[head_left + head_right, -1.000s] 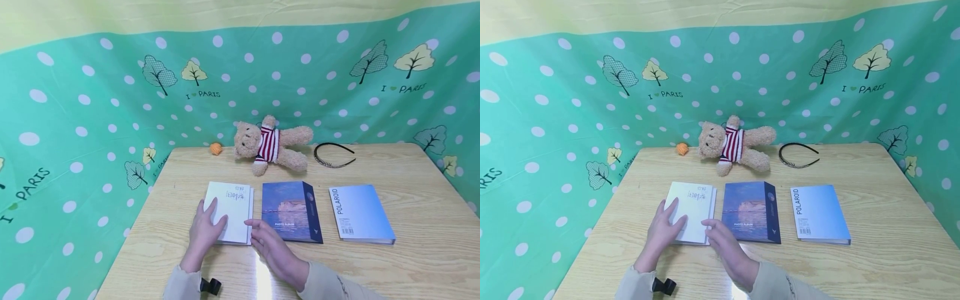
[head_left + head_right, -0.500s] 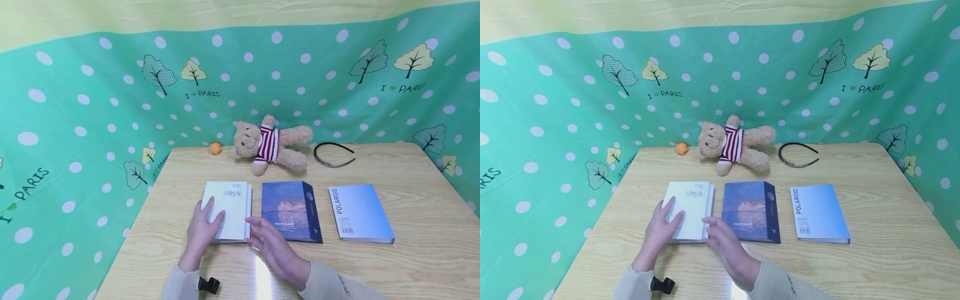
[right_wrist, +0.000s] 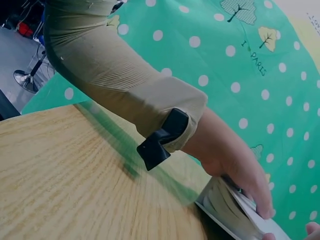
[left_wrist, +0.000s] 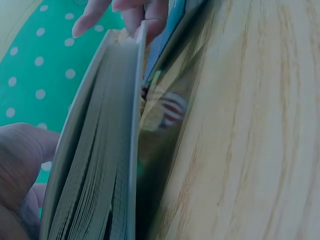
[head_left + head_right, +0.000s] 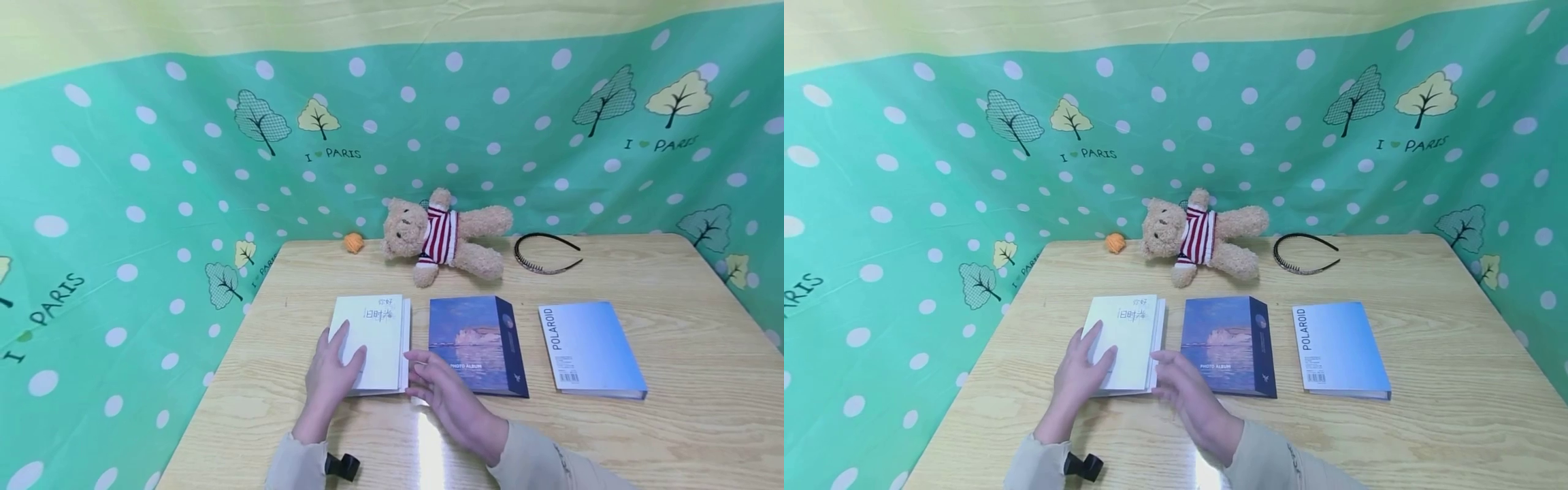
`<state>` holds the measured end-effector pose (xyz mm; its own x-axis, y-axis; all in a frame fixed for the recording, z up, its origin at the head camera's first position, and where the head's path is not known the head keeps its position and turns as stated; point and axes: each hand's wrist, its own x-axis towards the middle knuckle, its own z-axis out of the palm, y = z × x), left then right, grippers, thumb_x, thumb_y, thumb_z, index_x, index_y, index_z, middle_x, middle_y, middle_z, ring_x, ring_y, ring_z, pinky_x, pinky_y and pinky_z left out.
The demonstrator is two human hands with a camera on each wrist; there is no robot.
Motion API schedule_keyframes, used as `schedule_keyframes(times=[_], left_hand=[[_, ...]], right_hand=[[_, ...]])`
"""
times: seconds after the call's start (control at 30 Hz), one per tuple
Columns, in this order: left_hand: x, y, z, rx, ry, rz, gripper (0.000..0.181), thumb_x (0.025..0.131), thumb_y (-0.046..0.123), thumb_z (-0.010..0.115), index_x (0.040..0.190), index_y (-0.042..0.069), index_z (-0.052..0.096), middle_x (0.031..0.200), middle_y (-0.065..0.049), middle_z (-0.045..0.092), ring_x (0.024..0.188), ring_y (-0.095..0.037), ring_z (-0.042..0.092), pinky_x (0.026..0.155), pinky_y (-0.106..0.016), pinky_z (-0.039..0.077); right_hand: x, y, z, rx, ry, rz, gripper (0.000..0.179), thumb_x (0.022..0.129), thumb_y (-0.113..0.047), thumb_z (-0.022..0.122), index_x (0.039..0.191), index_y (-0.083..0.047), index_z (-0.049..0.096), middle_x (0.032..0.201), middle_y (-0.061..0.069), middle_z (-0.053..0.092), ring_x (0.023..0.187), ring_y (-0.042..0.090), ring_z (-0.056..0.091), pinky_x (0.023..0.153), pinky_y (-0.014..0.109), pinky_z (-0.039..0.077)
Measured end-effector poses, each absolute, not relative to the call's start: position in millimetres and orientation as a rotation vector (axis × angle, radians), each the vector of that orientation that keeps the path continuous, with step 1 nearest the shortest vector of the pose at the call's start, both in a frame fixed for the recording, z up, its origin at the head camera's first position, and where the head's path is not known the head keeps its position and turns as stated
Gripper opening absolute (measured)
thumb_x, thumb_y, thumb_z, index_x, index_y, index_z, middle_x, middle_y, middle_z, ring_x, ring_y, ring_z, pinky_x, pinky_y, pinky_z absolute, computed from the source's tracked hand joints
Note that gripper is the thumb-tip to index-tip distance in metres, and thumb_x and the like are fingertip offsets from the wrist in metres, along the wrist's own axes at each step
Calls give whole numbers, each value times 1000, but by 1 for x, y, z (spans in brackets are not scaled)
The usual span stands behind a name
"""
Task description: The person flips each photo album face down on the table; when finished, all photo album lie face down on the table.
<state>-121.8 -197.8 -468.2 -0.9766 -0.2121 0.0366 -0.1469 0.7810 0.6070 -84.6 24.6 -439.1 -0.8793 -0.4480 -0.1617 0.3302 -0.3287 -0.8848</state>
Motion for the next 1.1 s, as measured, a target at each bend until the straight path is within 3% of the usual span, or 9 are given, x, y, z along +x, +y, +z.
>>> schedule_keyframes(times=[0.3, 0.53, 0.73, 0.97, 1.1], left_hand=[[-121, -194, -467, 259, -2898, -966, 68, 93, 42, 58, 152, 17, 35, 156, -28, 20, 134, -51, 33, 99, -70, 32], [-120, -194, -469, 207, -2929, -1003, 78, 91, 51, 59, 154, 17, 29, 158, -26, 12, 138, -52, 23, 102, -73, 26], [-116, -193, -471, 76, -2889, -1060, 84, 87, 58, 61, 153, 15, 33, 159, -26, 7, 142, -51, 14, 107, -71, 16], [-109, -178, -467, -112, -2843, -934, 78, 86, 55, 63, 148, 13, 42, 156, -30, 17, 141, -54, 10, 105, -75, 7], [-105, -167, -461, -165, -2902, -819, 84, 85, 63, 59, 150, 14, 39, 155, -30, 18, 141, -54, 8, 103, -78, 4]], right_hand=[[-90, 27, -441, -130, 1513, -2196, 51, 97, -22, 51, 138, 5, 38, 137, 21, 38, 116, 33, 42, 99, 40, 43], [-91, 29, -441, -103, 1541, -2210, 64, 95, -20, 54, 150, -7, 25, 143, 24, 35, 116, 32, 44, 95, 39, 45], [-93, 30, -441, -101, 1554, -2212, 76, 93, -14, 55, 155, -14, 11, 144, 26, 35, 109, 31, 48, 91, 37, 47], [-95, 32, -441, -112, 1566, -2181, 79, 93, -16, 55, 156, -9, 7, 146, 27, 31, 106, 31, 49, 88, 37, 49], [-95, 32, -440, -121, 1557, -2157, 73, 97, -22, 52, 155, -4, 12, 138, 26, 39, 105, 30, 51, 88, 38, 49]])
